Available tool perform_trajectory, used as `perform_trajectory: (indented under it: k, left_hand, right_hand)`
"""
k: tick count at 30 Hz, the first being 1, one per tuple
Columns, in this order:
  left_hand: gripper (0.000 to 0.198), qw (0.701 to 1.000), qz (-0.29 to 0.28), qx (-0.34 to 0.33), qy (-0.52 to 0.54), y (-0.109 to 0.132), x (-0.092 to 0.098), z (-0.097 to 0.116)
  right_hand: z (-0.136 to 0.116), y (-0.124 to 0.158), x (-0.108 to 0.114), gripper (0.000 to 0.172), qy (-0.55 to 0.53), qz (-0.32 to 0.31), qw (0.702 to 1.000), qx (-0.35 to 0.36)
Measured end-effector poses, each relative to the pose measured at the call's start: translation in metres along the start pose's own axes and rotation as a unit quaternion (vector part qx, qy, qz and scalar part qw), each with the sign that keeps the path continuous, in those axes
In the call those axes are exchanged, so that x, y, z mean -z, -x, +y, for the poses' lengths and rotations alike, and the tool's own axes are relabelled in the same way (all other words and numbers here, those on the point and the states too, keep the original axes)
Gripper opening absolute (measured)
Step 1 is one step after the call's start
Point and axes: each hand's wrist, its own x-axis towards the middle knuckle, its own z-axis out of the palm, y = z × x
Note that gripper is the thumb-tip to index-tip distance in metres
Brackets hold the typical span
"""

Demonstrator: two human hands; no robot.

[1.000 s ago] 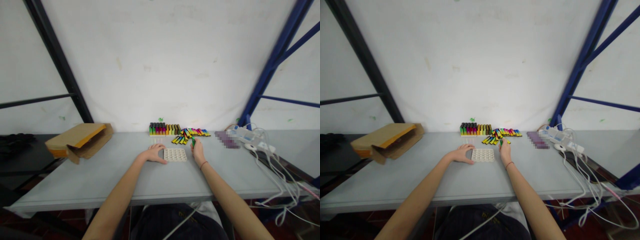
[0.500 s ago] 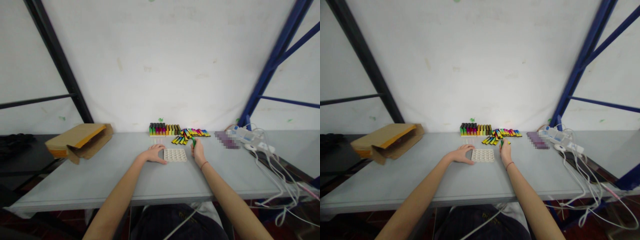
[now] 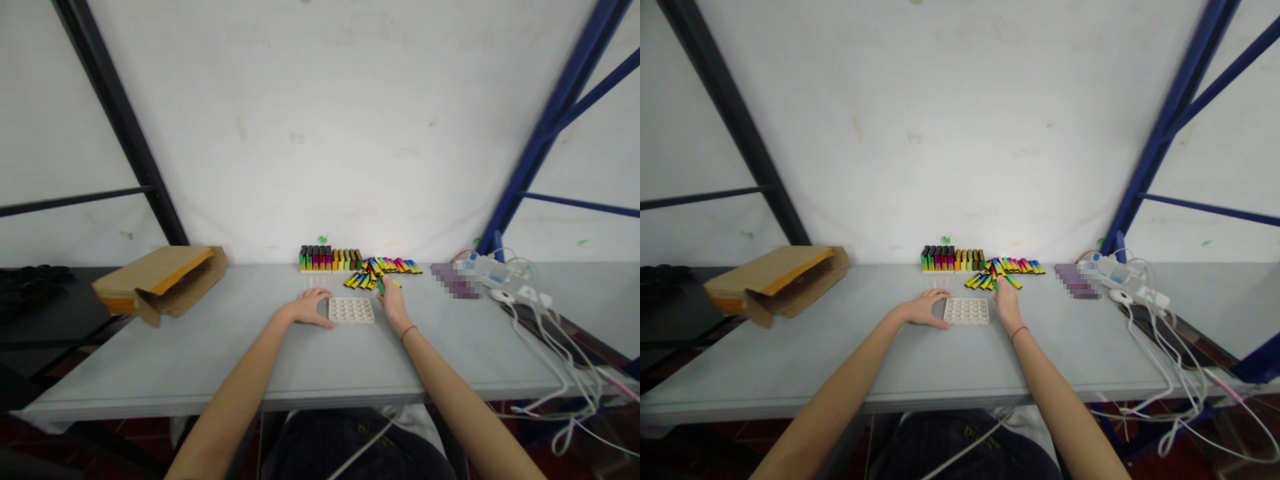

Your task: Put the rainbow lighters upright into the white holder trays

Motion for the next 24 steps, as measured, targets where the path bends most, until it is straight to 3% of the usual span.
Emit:
perform_trajectory:
  k: [4, 8, 15, 24]
  left_hand:
    - [0.086, 1.000, 0.000, 0.003, -0.001, 0.001, 0.000, 0.002]
    - [0.088, 1.000, 0.002, 0.006, -0.002, 0.001, 0.000, 0.003]
    - [0.099, 1.000, -0.017, 0.014, -0.015, 0.001, 0.001, 0.004]
    - [0.102, 0.999, -0.029, 0.014, -0.028, 0.001, 0.002, 0.005]
  right_hand:
    - [-0.018, 0.015, -0.006, 0.033, 0.153, -0.052, 0.975, 0.150]
    - [-0.032, 0.017, -0.021, 0.025, 0.146, -0.119, 0.940, 0.283]
    - [-0.040, 0.000, -0.053, 0.022, 0.106, -0.221, 0.938, 0.244]
    - [-0.033, -0.004, -0.059, 0.015, 0.207, -0.256, 0.916, 0.229]
